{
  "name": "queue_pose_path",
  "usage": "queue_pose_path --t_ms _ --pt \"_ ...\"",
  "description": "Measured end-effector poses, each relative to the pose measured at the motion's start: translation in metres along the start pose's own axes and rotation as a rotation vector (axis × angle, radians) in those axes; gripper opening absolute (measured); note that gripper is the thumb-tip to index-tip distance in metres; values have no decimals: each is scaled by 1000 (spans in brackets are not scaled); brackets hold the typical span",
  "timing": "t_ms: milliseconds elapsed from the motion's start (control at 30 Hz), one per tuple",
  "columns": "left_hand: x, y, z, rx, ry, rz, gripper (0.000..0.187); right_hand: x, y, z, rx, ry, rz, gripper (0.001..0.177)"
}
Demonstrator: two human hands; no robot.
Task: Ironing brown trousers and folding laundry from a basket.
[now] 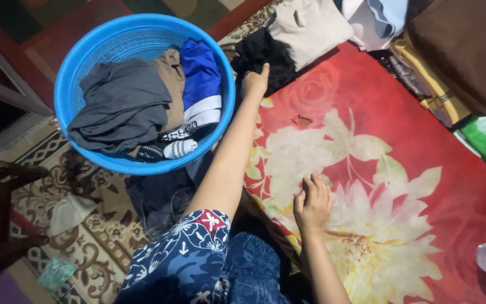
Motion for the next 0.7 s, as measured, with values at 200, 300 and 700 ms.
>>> queue_pose_path --t_ms 200,300,700 --pt "-38 -51 -24 -66 -89 145 89 -2 -2 1 15 -9 5 35" --pt "-21 -31 5 -26 40 66 87 -4 0 1 -18 -5 18 34" --pt "-109 -203 29 -2 707 -250 40 -8 -3 0 22 -19 1 35"
Point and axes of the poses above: each hand's wrist, its own x-axis towards the middle knuckle, its own y-axis out of the palm, z = x × y, the point moved 1 cm from there along x, towards the middle knuckle, and after that the axes turned 7 degrees about -x, right-handed, at the moved point
